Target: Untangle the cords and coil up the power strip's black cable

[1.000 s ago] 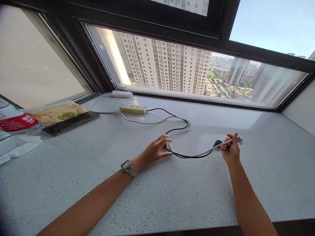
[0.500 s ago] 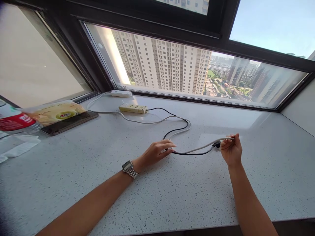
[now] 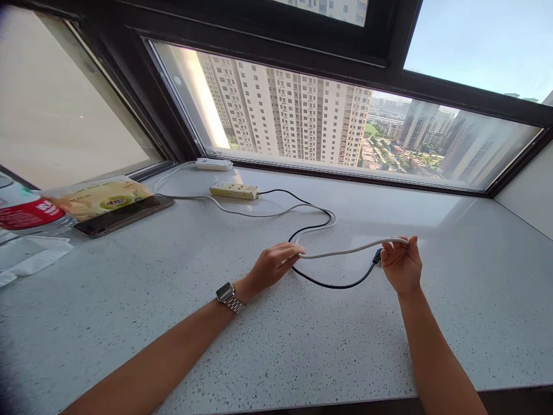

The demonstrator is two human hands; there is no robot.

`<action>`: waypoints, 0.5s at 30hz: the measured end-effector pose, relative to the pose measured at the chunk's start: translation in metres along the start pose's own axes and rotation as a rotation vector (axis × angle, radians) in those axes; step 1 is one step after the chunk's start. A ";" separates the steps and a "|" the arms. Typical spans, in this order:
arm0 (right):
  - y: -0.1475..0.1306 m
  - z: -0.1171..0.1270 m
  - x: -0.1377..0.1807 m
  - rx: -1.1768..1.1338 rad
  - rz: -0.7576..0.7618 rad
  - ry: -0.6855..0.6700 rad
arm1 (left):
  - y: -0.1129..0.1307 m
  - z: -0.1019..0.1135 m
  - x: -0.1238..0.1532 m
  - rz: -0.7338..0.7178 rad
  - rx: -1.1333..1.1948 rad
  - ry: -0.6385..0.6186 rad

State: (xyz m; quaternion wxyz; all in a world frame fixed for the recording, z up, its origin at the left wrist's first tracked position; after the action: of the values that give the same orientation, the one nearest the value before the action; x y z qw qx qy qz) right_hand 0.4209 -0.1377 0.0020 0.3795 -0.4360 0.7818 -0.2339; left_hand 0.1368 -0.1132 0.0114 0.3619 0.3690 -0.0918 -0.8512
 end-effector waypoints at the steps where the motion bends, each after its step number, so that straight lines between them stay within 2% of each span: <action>1: 0.002 -0.002 0.001 0.070 0.006 -0.026 | 0.001 0.016 0.000 -0.002 0.007 0.130; 3: 0.010 -0.007 0.004 0.205 -0.007 -0.068 | 0.002 0.044 0.005 -0.016 -0.011 0.352; 4: 0.015 -0.009 0.006 0.272 -0.016 -0.084 | 0.003 0.055 0.007 -0.025 -0.042 0.423; 7: 0.022 -0.011 0.009 0.553 0.045 -0.135 | 0.000 0.078 0.013 -0.042 -0.181 0.527; 9: 0.024 -0.014 0.011 0.787 0.112 -0.197 | -0.005 0.090 0.016 -0.044 -0.243 0.543; 11: 0.031 -0.017 0.013 0.972 0.126 -0.294 | -0.012 0.094 0.015 -0.043 -0.208 0.469; 15: 0.036 -0.021 0.012 1.117 0.148 -0.431 | -0.026 0.069 0.005 0.053 0.011 0.065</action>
State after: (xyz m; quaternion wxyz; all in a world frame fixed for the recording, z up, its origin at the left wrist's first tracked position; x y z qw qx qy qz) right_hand 0.3821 -0.1293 -0.0148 0.7162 -0.1526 0.4743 -0.4886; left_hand 0.0719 -0.1054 0.0464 0.3849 0.3958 -0.0945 -0.8284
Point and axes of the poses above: each hand's wrist, its own x-axis away from the middle knuckle, its own z-axis out of the back of the hand, y = z × x, the point moved 10 cm from there along -x, towards the middle knuckle, and after that the axes turned 11 degrees about z, right-handed, at the moved point
